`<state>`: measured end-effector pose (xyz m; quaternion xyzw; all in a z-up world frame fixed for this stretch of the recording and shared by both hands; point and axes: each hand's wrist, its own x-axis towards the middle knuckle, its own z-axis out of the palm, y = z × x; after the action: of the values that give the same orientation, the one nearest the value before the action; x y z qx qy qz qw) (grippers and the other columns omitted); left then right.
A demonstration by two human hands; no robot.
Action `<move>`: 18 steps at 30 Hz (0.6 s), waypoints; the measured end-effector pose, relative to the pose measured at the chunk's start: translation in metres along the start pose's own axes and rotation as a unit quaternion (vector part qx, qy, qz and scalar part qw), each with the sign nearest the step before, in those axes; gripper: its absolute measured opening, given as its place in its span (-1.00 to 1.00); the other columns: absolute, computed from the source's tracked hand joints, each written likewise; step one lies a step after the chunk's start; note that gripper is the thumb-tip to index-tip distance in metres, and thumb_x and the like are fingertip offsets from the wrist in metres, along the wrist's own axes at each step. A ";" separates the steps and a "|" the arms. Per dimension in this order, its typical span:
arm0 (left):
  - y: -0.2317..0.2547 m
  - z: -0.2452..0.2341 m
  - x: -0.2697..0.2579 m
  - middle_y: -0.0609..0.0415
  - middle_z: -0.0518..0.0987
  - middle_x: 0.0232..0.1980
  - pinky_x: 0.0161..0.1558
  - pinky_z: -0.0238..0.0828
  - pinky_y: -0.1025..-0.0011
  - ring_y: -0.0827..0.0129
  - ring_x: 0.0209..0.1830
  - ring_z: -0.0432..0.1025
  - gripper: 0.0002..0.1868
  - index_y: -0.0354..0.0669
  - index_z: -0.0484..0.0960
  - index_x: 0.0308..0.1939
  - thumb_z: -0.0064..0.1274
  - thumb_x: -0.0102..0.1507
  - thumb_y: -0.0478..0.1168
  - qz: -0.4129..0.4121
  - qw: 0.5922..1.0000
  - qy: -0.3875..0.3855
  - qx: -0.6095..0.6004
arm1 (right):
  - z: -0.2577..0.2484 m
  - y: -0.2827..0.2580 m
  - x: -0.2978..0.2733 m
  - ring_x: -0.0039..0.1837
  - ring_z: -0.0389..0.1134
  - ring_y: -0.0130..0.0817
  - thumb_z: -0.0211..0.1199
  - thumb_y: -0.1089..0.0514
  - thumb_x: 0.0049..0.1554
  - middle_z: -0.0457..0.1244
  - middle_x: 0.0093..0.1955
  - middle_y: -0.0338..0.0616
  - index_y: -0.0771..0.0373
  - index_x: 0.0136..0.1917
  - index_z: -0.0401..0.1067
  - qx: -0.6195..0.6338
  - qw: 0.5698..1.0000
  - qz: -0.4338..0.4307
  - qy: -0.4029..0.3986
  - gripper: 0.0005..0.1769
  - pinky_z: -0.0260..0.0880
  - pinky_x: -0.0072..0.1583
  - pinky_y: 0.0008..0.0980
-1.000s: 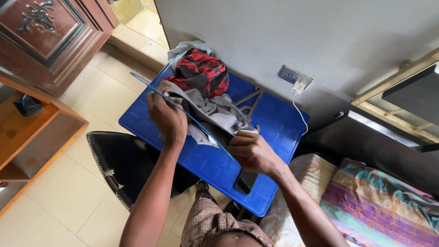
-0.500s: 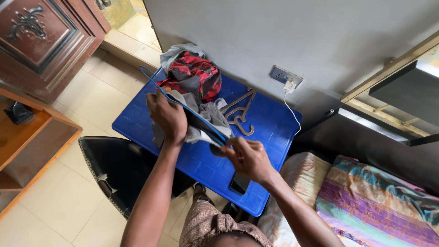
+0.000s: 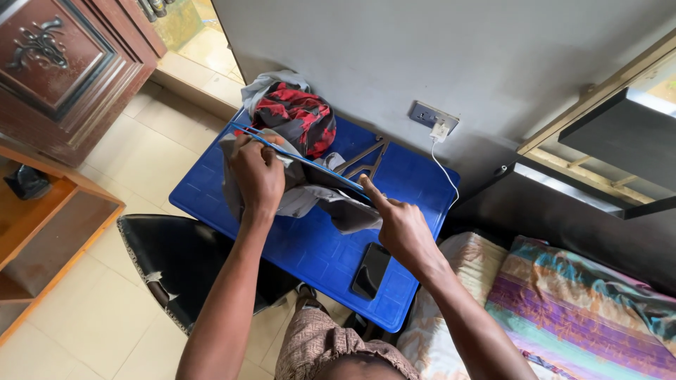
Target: The person places a pair of trousers on a hanger and hangs it inside a wardrobe.
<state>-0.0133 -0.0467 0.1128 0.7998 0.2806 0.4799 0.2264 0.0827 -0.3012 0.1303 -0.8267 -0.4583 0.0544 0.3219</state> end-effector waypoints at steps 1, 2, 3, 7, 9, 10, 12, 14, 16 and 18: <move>0.001 -0.001 0.001 -0.13 0.61 -0.16 -0.04 0.42 0.14 -0.01 -0.10 0.50 -0.75 -0.24 0.74 -0.26 -0.03 0.18 -0.54 0.008 1.000 -0.016 -0.006 | -0.001 0.001 0.001 -0.14 0.40 0.26 0.12 0.55 -0.18 0.37 -0.09 0.26 0.04 0.55 0.22 -0.024 1.000 -0.003 -0.016 0.03 0.39 -0.11 0.08; 0.002 0.000 0.003 -0.12 0.60 -0.18 -0.08 0.42 0.18 0.04 -0.13 0.51 -0.76 -0.24 0.74 -0.29 -0.02 0.18 -0.54 0.016 0.999 -0.033 -0.014 | -0.003 0.002 0.002 -0.18 0.38 0.29 0.10 0.56 -0.23 0.37 -0.06 0.27 0.09 0.57 0.16 -0.048 0.998 -0.004 -0.032 0.09 0.38 -0.16 0.10; 0.006 -0.001 0.005 -0.12 0.60 -0.18 -0.08 0.42 0.18 0.04 -0.13 0.51 -0.76 -0.24 0.74 -0.29 -0.02 0.18 -0.54 0.018 0.999 -0.034 -0.016 | -0.001 0.010 0.001 -0.18 0.38 0.29 0.10 0.56 -0.23 0.37 -0.06 0.27 0.09 0.57 0.16 -0.049 0.998 -0.002 -0.030 0.09 0.38 -0.16 0.10; 0.012 -0.005 0.007 0.02 0.58 -0.39 -0.35 0.34 0.39 0.37 -0.45 0.46 -0.81 -0.26 0.72 -0.35 0.00 0.12 -0.49 -0.087 0.977 -0.140 -0.138 | 0.011 0.031 -0.001 -0.24 0.40 0.21 0.12 0.48 -0.14 0.37 -0.19 0.21 0.01 0.57 0.18 -0.102 0.992 -0.019 -0.071 0.01 0.38 -0.19 0.08; 0.016 -0.005 0.005 0.06 0.57 -0.45 -0.43 0.28 0.43 0.46 -0.52 0.41 -0.80 -0.25 0.75 -0.37 0.02 0.11 -0.48 -0.121 0.969 -0.158 -0.149 | 0.014 0.035 -0.002 -0.27 0.40 0.18 0.12 0.46 -0.12 0.39 -0.21 0.16 -0.06 0.53 0.24 -0.113 0.992 -0.024 -0.060 -0.04 0.39 -0.21 0.05; 0.019 -0.006 0.004 0.03 0.52 -0.51 -0.45 0.24 0.43 0.46 -0.57 0.37 -0.81 -0.25 0.77 -0.35 0.05 0.10 -0.48 -0.099 0.973 -0.166 -0.122 | 0.016 0.036 -0.003 -0.29 0.40 0.15 0.15 0.40 -0.07 0.37 -0.28 0.15 -0.04 0.50 0.27 -0.140 0.988 -0.008 -0.069 -0.13 0.39 -0.22 0.05; 0.024 -0.006 0.001 -0.01 0.47 -0.57 -0.48 0.21 0.42 0.47 -0.62 0.34 -0.81 -0.26 0.80 -0.33 0.09 0.09 -0.47 -0.075 0.977 -0.175 -0.096 | 0.017 0.037 -0.004 -0.32 0.40 0.13 0.19 0.34 -0.01 0.35 -0.35 0.15 -0.02 0.47 0.29 -0.166 0.983 0.008 -0.077 -0.23 0.39 -0.23 0.04; 0.028 -0.005 -0.004 0.05 0.53 -0.60 -0.54 0.18 0.42 0.54 -0.63 0.34 -0.79 -0.24 0.80 -0.34 0.04 0.12 -0.46 -0.126 0.964 -0.205 -0.117 | 0.017 0.037 -0.004 -0.39 0.37 0.14 0.21 0.27 0.06 0.31 -0.44 0.14 0.14 0.29 0.38 -0.134 0.991 0.008 -0.017 -0.51 0.35 -0.31 0.03; 0.022 0.000 -0.012 0.10 0.57 -0.57 -0.52 0.28 0.47 0.61 -0.60 0.42 -0.81 -0.23 0.78 -0.35 0.04 0.13 -0.45 -0.114 0.961 -0.208 -0.141 | 0.015 0.037 -0.005 -0.40 0.36 0.14 0.21 0.24 0.09 0.30 -0.48 0.12 0.15 0.21 0.38 -0.118 0.992 0.033 -0.008 -0.61 0.33 -0.29 0.04; 0.020 0.004 -0.019 0.15 0.62 -0.53 -0.50 0.37 0.53 0.67 -0.56 0.50 -0.83 -0.21 0.75 -0.35 0.04 0.13 -0.44 -0.104 0.958 -0.211 -0.163 | 0.016 0.040 -0.007 -0.41 0.35 0.14 0.21 0.22 0.11 0.29 -0.52 0.11 0.16 0.13 0.39 -0.101 0.993 0.058 -0.001 -0.71 0.31 -0.27 0.05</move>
<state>-0.0125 -0.0745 0.1112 0.8015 0.2259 0.3135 0.4565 0.1016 -0.3137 0.0931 -0.8802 -0.4129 0.0275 0.2325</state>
